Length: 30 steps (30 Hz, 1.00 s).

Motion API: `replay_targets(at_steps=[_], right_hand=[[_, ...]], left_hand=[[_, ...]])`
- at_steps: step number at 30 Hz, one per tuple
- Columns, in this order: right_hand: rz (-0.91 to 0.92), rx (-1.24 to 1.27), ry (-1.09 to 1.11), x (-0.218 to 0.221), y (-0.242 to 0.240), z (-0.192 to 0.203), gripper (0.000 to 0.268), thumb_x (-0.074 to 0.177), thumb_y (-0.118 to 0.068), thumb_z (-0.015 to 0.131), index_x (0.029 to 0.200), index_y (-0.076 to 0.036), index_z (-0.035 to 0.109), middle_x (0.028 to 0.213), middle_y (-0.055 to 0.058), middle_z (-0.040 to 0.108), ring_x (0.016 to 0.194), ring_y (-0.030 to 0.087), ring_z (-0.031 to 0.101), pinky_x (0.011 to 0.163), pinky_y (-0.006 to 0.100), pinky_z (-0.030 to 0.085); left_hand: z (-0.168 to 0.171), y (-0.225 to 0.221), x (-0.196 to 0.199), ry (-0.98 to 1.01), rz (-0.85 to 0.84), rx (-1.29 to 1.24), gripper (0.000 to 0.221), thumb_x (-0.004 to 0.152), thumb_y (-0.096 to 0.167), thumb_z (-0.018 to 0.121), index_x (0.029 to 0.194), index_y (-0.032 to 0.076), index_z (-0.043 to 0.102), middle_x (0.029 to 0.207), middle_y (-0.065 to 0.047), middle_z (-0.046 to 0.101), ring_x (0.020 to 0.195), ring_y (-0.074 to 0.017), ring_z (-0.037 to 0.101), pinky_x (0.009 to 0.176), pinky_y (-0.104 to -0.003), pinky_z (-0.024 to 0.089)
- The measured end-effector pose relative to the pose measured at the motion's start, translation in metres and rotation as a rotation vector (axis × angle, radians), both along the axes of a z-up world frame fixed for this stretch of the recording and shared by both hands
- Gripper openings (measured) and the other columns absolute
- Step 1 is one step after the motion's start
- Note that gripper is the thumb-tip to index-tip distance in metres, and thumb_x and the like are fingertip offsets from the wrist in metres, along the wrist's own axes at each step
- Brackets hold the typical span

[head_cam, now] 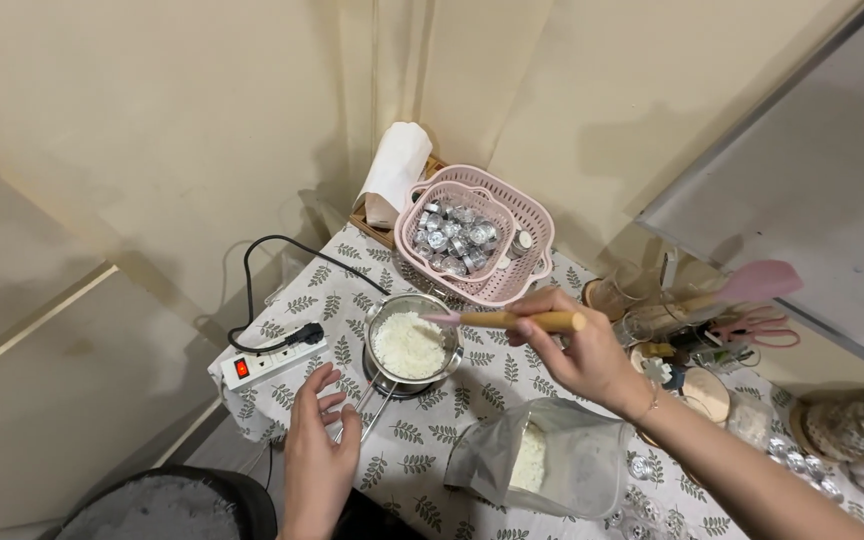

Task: Measure wax flakes from a bag into a small melting pot using a spatula.

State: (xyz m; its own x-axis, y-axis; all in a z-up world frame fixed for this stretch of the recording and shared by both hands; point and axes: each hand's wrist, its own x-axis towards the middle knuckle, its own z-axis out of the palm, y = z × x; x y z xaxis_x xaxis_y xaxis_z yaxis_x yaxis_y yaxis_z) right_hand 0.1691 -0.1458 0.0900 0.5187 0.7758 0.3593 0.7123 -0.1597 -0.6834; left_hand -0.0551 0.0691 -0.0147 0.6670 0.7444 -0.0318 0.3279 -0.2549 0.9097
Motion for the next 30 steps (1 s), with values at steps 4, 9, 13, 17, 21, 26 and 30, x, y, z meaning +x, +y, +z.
replay_targets(at_steps=[4, 9, 13, 17, 21, 26, 30], right_hand=[[-0.018, 0.014, -0.029, -0.002, -0.007, -0.007, 0.017, 0.101, -0.014, 0.058, 0.109, 0.001, 0.061, 0.096, 0.011, 0.076, 0.083, 0.017, 0.081, 0.071, 0.027, 0.065], [-0.217, 0.140, 0.221, -0.001, -0.017, -0.002, 0.020, 0.104, -0.017, 0.050, 0.107, 0.001, 0.057, 0.095, 0.016, 0.075, 0.082, 0.021, 0.081, 0.072, 0.030, 0.066], [-0.550, 0.475, 0.472, 0.002, -0.060, 0.024, 0.024, 0.111, -0.021, 0.046, 0.108, 0.001, 0.053, 0.092, 0.020, 0.068, 0.074, 0.026, 0.074, 0.068, 0.033, 0.065], [-0.734, 0.714, 0.545, 0.020, -0.175, 0.024, 0.024, 0.121, -0.014, 0.045, 0.109, 0.003, 0.055, 0.086, 0.014, 0.062, 0.070, 0.024, 0.068, 0.072, 0.033, 0.062], [-0.647, 0.785, 0.566, 0.012, -0.304, -0.008, 0.025, 0.123, -0.011, 0.043, 0.106, 0.004, 0.053, 0.085, 0.012, 0.060, 0.072, 0.023, 0.068, 0.077, 0.034, 0.063], [-0.976, 0.318, 0.395, -0.076, -0.207, 0.027, 0.018, 0.109, -0.020, 0.054, 0.110, -0.002, 0.054, 0.084, 0.017, 0.066, 0.065, 0.025, 0.070, 0.057, 0.036, 0.060], [-0.840, -0.124, 0.456, -0.106, -0.127, 0.002, 0.023, 0.093, -0.025, 0.067, 0.097, -0.003, 0.073, 0.076, 0.007, 0.076, 0.068, 0.015, 0.076, 0.066, 0.029, 0.063]], left_hand=[[0.002, -0.002, 0.006, -0.007, -0.028, -0.006, 0.058, 0.086, 0.006, 0.061, 0.142, 0.005, 0.045, 0.135, -0.011, 0.062, 0.107, -0.0213, 0.071, 0.088, -0.035, 0.058], [0.010, -0.007, 0.015, -0.049, -0.059, -0.031, 0.055, 0.088, 0.005, 0.059, 0.141, 0.005, 0.046, 0.138, -0.011, 0.061, 0.107, -0.0204, 0.070, 0.085, -0.034, 0.059], [0.003, -0.011, 0.011, -0.044, -0.097, -0.069, 0.056, 0.087, 0.004, 0.060, 0.141, 0.006, 0.046, 0.135, -0.011, 0.063, 0.105, -0.0200, 0.072, 0.081, -0.034, 0.059], [0.021, -0.018, 0.014, 0.234, -0.401, -0.262, 0.077, 0.087, 0.016, 0.070, 0.158, 0.022, 0.042, 0.132, -0.005, 0.066, 0.109, -0.0180, 0.075, 0.076, -0.038, 0.063], [0.015, -0.041, 0.021, 0.209, -0.932, -0.303, 0.125, 0.066, 0.024, 0.093, 0.164, 0.021, 0.015, 0.164, -0.008, 0.039, 0.140, -0.0229, 0.047, 0.112, -0.037, 0.041], [-0.038, -0.076, 0.026, -0.005, -1.120, -0.179, 0.146, 0.064, 0.048, 0.098, 0.162, 0.006, -0.002, 0.169, -0.025, 0.016, 0.158, -0.0365, 0.021, 0.123, -0.041, 0.030], [-0.038, -0.085, 0.038, 0.008, -1.046, -0.270, 0.147, 0.061, 0.043, 0.097, 0.162, 0.009, -0.004, 0.168, -0.021, 0.023, 0.155, -0.0327, 0.026, 0.121, -0.038, 0.030]])
